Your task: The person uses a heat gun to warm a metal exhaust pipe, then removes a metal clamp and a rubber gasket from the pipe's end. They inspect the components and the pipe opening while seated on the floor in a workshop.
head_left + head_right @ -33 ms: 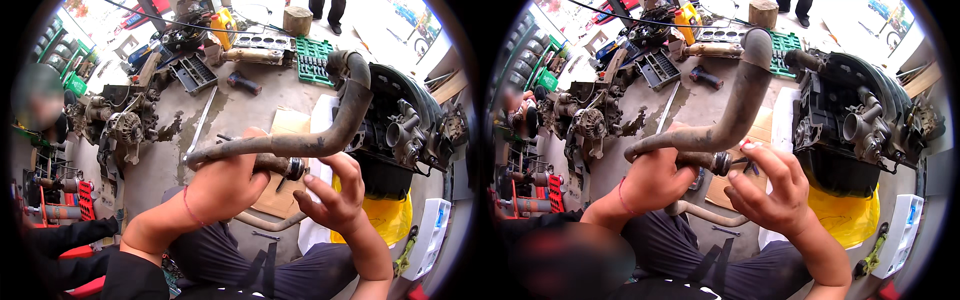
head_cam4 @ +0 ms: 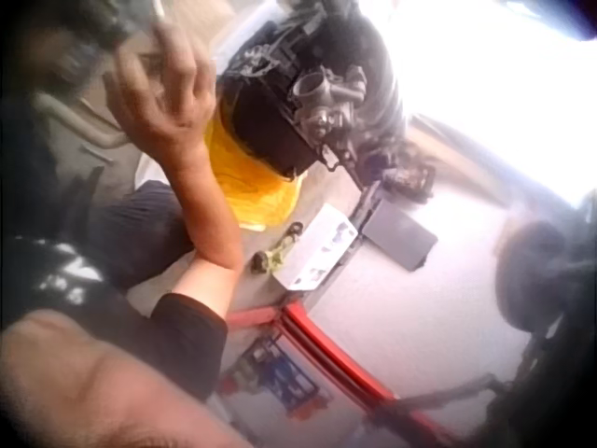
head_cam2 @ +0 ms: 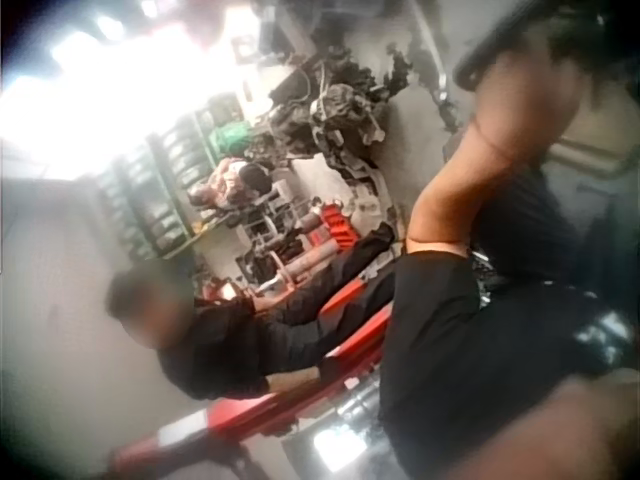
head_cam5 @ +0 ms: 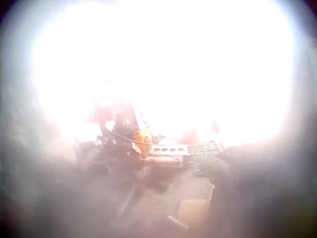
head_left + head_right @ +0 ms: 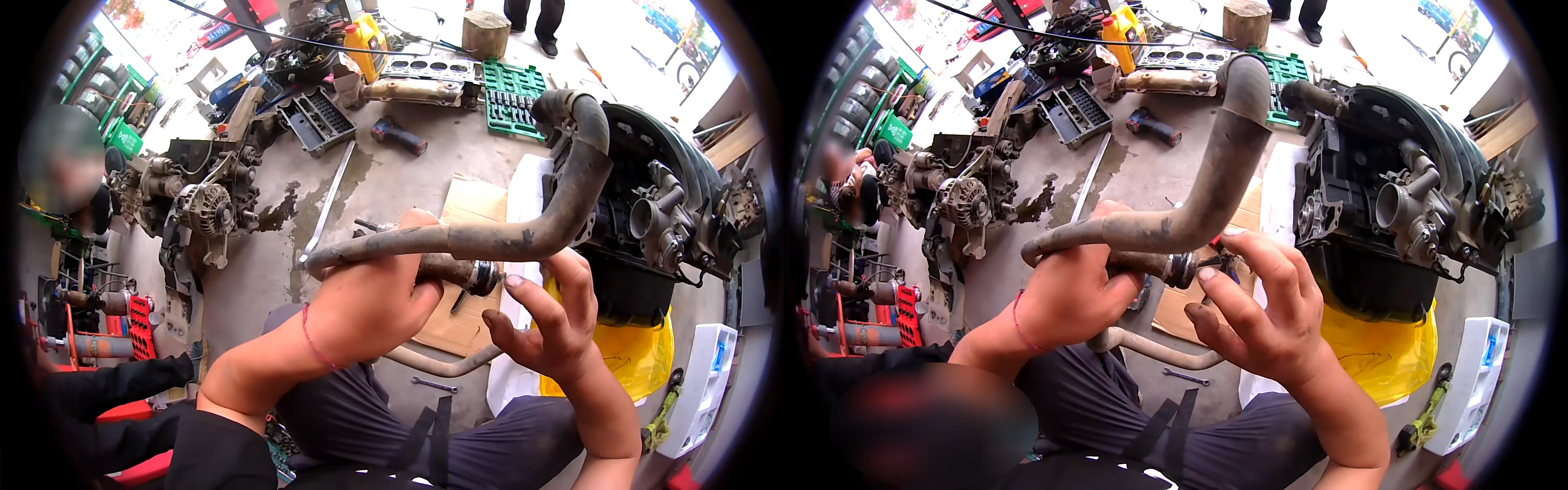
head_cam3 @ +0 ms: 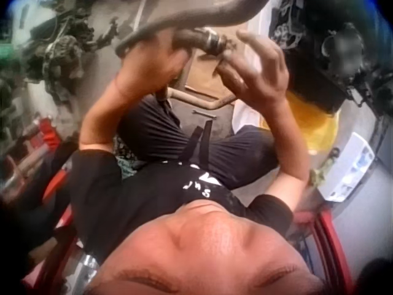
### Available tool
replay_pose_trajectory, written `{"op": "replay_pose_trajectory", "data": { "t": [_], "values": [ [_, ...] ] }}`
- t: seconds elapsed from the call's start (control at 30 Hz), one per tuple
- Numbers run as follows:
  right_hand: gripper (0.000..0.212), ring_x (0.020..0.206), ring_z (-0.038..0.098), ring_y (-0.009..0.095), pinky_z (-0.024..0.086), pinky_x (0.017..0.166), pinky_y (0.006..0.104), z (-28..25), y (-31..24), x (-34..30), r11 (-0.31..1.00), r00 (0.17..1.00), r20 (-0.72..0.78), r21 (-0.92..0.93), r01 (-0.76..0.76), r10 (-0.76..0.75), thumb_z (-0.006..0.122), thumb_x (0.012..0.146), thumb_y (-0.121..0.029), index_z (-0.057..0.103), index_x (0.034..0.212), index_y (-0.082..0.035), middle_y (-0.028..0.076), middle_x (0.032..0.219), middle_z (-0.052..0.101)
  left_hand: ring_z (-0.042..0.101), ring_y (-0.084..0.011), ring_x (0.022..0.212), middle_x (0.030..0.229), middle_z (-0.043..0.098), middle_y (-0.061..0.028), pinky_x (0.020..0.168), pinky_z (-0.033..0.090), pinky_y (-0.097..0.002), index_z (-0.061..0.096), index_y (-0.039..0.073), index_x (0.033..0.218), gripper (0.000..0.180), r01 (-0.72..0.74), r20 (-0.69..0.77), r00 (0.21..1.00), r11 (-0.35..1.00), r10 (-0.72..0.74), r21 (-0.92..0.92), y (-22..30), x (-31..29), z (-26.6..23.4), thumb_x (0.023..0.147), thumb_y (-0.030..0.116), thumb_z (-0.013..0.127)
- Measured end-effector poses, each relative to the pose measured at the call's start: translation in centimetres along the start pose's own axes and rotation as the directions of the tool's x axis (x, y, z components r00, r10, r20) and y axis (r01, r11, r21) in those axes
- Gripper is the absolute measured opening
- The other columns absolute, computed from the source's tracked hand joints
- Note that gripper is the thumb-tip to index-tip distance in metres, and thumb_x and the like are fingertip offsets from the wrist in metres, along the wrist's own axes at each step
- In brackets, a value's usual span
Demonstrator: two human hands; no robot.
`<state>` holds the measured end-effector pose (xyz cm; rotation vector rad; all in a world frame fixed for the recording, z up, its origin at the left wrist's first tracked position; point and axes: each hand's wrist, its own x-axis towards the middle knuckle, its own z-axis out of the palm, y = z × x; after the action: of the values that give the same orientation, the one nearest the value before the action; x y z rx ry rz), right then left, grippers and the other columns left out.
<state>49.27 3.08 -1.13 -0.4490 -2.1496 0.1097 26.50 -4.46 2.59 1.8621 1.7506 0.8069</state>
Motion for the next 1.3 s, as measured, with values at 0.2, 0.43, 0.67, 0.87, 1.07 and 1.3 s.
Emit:
{"op": "replay_pose_trajectory", "data": {
  "t": [0.2, 0.43, 0.67, 0.87, 1.07, 1.3],
  "values": [
    [0.049, 0.107, 0.063, 0.032, 0.053, 0.089, 0.0423, -0.3, -0.3, -0.4, 0.987, 0.989, 0.144, -0.149, 0.06, -0.038, 0.078, 0.082, -0.029, 0.065, 0.129, -0.018, 0.015, 0.126, 0.058, 0.067, -0.0411, 0.085, 0.092, 0.066, -0.0201, 0.074, 0.052, -0.0487, 0.051, 0.005, 0.12, 0.038, -0.012, -0.062, 0.998, 1.0, 0.012, -0.011, 0.7, -0.1, 1.0, 0.085, 0.01, 0.064],
    [0.052, 0.104, 0.065, 0.034, 0.054, 0.087, 0.0408, 0.0, -1.1, 0.5, 0.942, 0.945, 0.23, 0.187, -0.279, 0.234, 0.085, 0.078, -0.025, 0.065, 0.12, -0.002, 0.017, 0.116, 0.065, 0.069, -0.0359, 0.081, 0.092, 0.067, -0.0158, 0.069, 0.053, -0.0437, 0.054, 0.006, 0.113, 0.033, -0.093, -0.133, 0.987, 0.996, 0.094, 0.012, 0.3, -0.4, 1.8, 0.083, 0.004, 0.067],
    [0.048, 0.105, 0.065, 0.016, 0.053, 0.091, 0.0302, 1.2, -0.3, 0.1, 0.614, 0.806, 0.45, 0.528, -0.587, 0.383, 0.084, 0.084, -0.012, 0.058, 0.122, 0.002, 0.011, 0.114, 0.066, 0.069, -0.0326, 0.074, 0.085, 0.067, -0.0131, 0.062, 0.053, -0.041, 0.055, 0.007, 0.11, 0.031, -0.146, -0.179, 0.972, 0.988, 0.151, 0.041, -0.1, -0.5, 1.5, 0.082, 0.005, 0.068],
    [0.05, 0.087, 0.072, 0.021, 0.06, 0.081, 0.0347, 2.1, -0.1, -0.3, 0.0, 0.582, 0.656, 0.663, -0.748, 0.481, 0.079, 0.086, -0.01, 0.05, 0.125, 0.004, 0.015, 0.103, 0.069, 0.068, -0.0331, 0.073, 0.086, 0.067, -0.0123, 0.062, 0.052, -0.0415, 0.055, 0.007, 0.108, 0.029, -0.166, -0.169, 0.972, 0.986, 0.166, 0.016, -0.3, -0.1, 1.4, 0.083, 0.006, 0.069],
    [0.045, 0.083, 0.073, 0.027, 0.062, 0.075, 0.0376, 1.6, -0.1, -0.1, -0.462, 0.374, 0.818, 0.561, -0.686, 0.437, 0.056, 0.102, -0.03, 0.05, 0.129, 0.006, 0.021, 0.101, 0.068, 0.068, -0.0345, 0.074, 0.087, 0.066, -0.0123, 0.062, 0.052, -0.0431, 0.053, 0.007, 0.105, 0.027, -0.155, -0.154, 0.975, 0.986, 0.162, 0.054, -1.2, 0.2, 1.7, 0.083, 0.007, 0.068],
    [0.051, 0.098, 0.067, 0.028, 0.056, 0.08, 0.0357, 1.3, -0.7, -0.3, 0.831, 0.896, 0.221, 0.34, -0.44, 0.384, 0.078, 0.082, -0.01, 0.06, 0.129, -0.002, 0.017, 0.117, 0.065, 0.069, -0.0377, 0.082, 0.089, 0.068, -0.0175, 0.069, 0.053, -0.0455, 0.051, 0.007, 0.117, 0.036, 0.0, -0.085, 0.996, 0.999, 0.003, 0.032, -1.8, 0.3, 1.4, 0.084, 0.007, 0.065]
  ]
}}
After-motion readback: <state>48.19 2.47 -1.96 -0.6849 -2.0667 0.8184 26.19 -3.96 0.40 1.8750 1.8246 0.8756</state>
